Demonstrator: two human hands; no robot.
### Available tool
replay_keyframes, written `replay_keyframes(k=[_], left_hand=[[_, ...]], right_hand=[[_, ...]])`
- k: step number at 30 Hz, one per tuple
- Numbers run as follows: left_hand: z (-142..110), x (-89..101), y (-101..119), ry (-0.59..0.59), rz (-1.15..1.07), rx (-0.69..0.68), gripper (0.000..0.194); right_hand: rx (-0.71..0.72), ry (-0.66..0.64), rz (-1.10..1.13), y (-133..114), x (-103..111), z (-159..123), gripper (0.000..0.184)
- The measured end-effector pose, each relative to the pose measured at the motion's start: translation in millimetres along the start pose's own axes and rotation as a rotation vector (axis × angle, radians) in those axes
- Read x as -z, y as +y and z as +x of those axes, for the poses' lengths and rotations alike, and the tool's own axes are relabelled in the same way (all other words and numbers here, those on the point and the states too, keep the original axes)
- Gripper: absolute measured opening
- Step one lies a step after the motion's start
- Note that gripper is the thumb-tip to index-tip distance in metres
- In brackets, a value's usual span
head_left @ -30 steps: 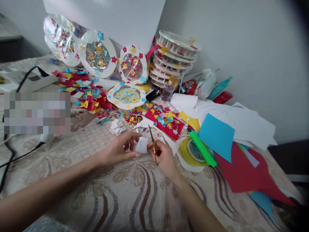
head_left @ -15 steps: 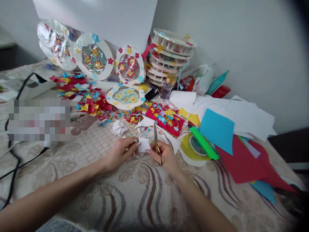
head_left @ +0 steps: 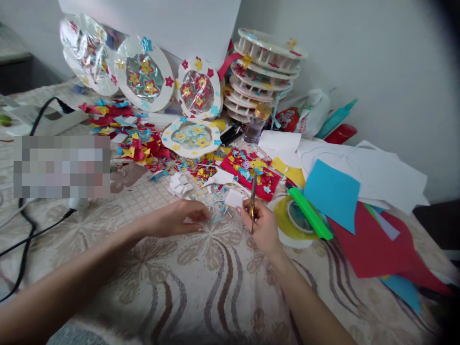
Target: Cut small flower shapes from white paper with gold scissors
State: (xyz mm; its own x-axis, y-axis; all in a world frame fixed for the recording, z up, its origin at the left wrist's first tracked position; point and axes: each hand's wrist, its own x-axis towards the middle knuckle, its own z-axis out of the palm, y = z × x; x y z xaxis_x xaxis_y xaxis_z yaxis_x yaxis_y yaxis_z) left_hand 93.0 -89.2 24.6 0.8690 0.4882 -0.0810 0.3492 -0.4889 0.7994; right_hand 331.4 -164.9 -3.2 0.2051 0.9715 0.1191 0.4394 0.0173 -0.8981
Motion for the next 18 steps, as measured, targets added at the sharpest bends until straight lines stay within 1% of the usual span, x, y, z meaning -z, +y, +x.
replay_keyframes(k=[2, 3, 4, 5, 7, 9, 10, 13, 14, 18], left_hand=[[4, -4.6, 1, 0.084, -0.061, -0.121, 0.031], [6, -6.9, 0, 0.136, -0.088, -0.151, 0.033], [7, -9.1, -1, 0.179, -0.114, -0.154, 0.03], [9, -11.2, -1, 0.19, -0.134, -0.136, 0.026], [9, -15.1, -3, 0.114, -0.137, -0.1, 0.021], [10, -18.9, -3, 0.048, -0.106, -0.123, 0.02], [10, -20.8, -3, 0.05, -0.091, -0.155, 0.021], [13, -25.9, -2, 0.172, -0.07, -0.254, 0.031], [14, -27.5, -3, 0.18, -0.069, -0.268, 0.031], [28, -32.7, -6, 0.103, -0.016, -0.258, 0.028]], right_hand=[[-0.022, 0.061, 0.06, 0, 3, 2, 0.023], [-0.034, 0.091, 0.085, -1, 5, 3, 0.023], [-0.042, 0.113, 0.104, -1, 6, 4, 0.023], [-0.045, 0.13, 0.121, -2, 8, 5, 0.023], [-0.046, 0.144, 0.154, -3, 10, 8, 0.024], [-0.053, 0.14, 0.202, -4, 10, 10, 0.024], [-0.059, 0.141, 0.227, -3, 10, 11, 0.025], [-0.068, 0.161, 0.269, -1, 9, 13, 0.027], [-0.066, 0.174, 0.277, 0, 10, 14, 0.027], [-0.053, 0.204, 0.307, -1, 12, 14, 0.027]])
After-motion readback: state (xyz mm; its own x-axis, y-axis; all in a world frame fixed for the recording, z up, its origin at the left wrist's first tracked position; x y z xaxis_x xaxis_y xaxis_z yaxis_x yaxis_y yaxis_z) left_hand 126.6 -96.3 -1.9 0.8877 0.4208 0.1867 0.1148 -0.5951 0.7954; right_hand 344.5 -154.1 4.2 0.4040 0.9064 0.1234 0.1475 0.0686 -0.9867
